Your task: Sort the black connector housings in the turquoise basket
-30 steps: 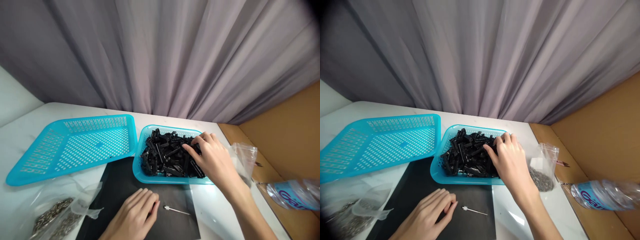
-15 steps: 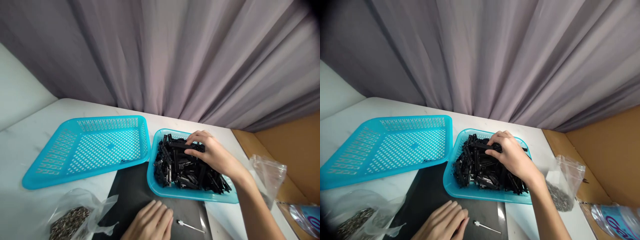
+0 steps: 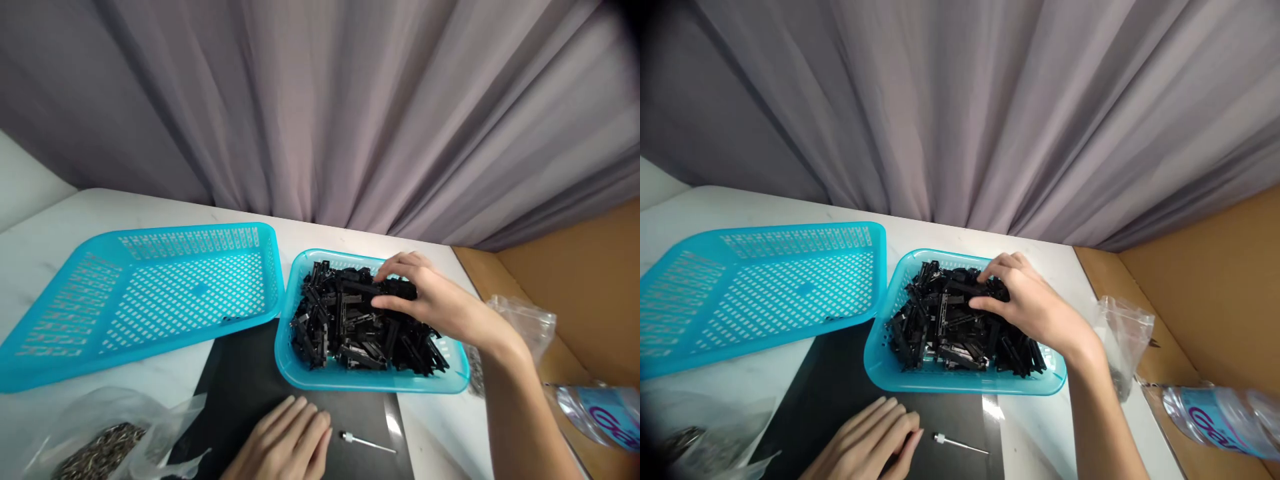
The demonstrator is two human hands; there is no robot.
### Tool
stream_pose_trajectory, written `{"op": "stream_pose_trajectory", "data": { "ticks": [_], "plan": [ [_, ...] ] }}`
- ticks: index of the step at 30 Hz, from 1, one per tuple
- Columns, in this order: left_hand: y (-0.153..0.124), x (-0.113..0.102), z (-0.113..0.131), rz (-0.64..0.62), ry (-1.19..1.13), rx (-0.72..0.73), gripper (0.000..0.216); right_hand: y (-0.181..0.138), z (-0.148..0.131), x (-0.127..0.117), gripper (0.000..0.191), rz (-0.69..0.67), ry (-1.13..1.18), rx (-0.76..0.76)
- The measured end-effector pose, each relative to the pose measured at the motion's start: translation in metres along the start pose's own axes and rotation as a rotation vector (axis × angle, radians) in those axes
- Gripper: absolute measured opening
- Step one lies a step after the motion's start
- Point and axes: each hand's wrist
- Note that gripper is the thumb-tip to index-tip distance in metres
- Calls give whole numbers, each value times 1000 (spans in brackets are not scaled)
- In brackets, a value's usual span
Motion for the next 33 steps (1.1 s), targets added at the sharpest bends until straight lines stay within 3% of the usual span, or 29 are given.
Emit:
{"op": "stream_pose_trajectory", "data": {
  "ticks": [3, 7, 9, 14, 18, 22, 27, 33],
  "plan": [
    [2, -1, 2, 1, 15, 1, 20, 12, -11, 11, 54, 53, 0, -50],
    [5, -2, 4, 38, 23, -8, 21, 12, -4, 15, 55, -155, -6, -36],
    [5, -1, 5, 48, 22, -9, 24, 1, 5, 8, 52, -187, -4, 20],
    [4, 5, 10, 68, -10, -46, 29, -16, -1, -2, 43, -38, -180, 112],
    [4, 5, 13, 36, -16, -63, 26, 4, -39, 22, 39, 66, -180, -94],
    [4, 4, 14, 7, -28, -75, 24, 20, -61, 46, 56, -90, -17, -322],
    [1, 6, 16, -2, -40, -81, 19, 15, -48, 44, 57, -159, 22, -279],
    [0, 7, 15, -26, -66, -87, 12, 6, -31, 23, 33, -159, 132, -262]
  ]
}}
Point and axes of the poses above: each hand's wrist, its own y-axis towards the middle knuckle, its own x-axis out of the palm, z = x × y, and after that the axes turned 1 degree about -x, right-handed
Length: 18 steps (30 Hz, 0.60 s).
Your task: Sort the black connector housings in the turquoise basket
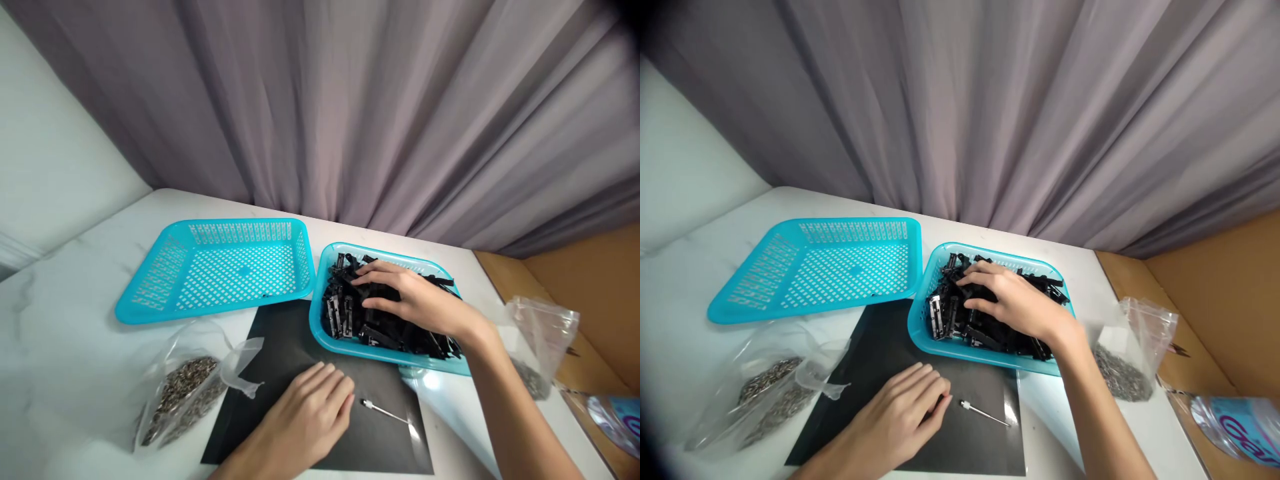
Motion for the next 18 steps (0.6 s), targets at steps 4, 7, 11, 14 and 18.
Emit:
{"op": "stream_pose_trajectory", "data": {
  "ticks": [4, 7, 11, 14, 18],
  "plan": [
    [1, 1, -1, -27, -15, -3, 12, -7, 5, -9, 31, 0, 29, 51],
    [1, -1, 1, -12, -23, 22, 13, -7, 2, -5, 31, 31, -20, 76],
    [3, -12, 9, 137, -83, 76, 9, 1, -8, 11, 56, 45, -143, 25],
    [16, -25, 13, 257, -118, -18, 12, 4, -9, 14, 40, 14, -162, 9],
    [56, -35, 3, 235, 106, -254, 19, -2, 2, 1, 25, 13, -83, 13]
  ]
}}
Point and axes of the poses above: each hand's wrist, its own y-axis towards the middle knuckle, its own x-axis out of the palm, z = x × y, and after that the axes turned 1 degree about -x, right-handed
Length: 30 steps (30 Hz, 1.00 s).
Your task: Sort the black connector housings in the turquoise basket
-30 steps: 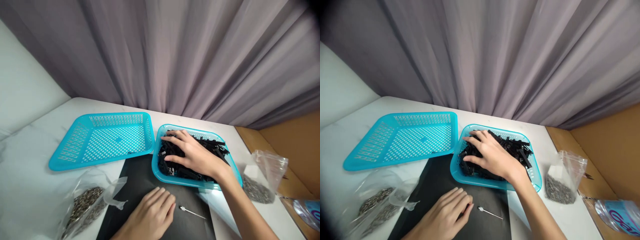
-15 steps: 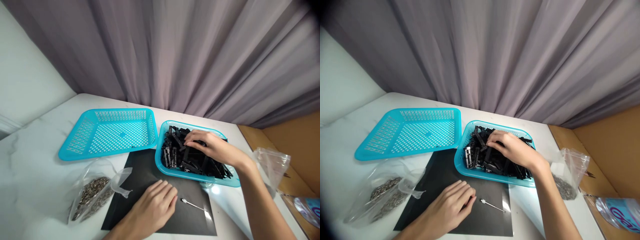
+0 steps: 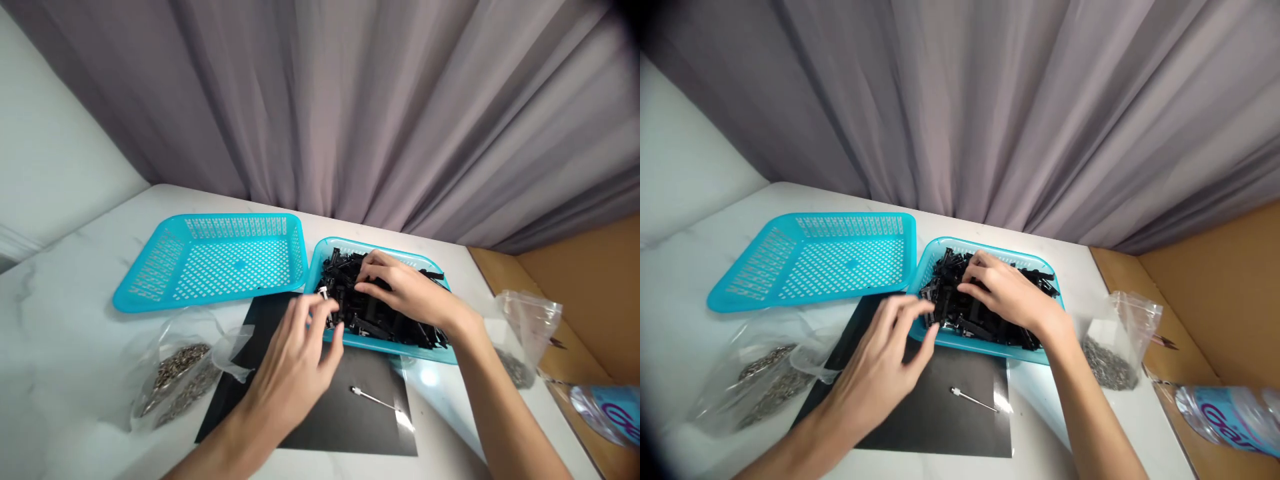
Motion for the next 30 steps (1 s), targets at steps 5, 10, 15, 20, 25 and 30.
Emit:
{"op": "stream_pose_trajectory", "data": {
  "ticks": [5, 10, 15, 20, 25, 30],
  "plan": [
    [58, 14, -15, -280, 357, -151, 48, -9, 16, -15, 30, -51, 200, 26],
    [86, 6, -24, -533, 355, -108, 28, -10, 27, -24, 33, -65, 362, 36],
    [92, -7, -36, -650, 251, 31, 11, -13, 30, -32, 30, -91, 381, 17],
    [92, -13, -48, -675, 169, 67, 12, -17, 30, -36, 28, -94, 356, 35],
    [98, -29, -40, -757, 98, -15, 21, -25, 38, -44, 23, -74, 259, 54],
    [105, -42, -24, -972, 100, -231, 37, -39, 54, -47, 21, -52, 55, 256]
  ]
}}
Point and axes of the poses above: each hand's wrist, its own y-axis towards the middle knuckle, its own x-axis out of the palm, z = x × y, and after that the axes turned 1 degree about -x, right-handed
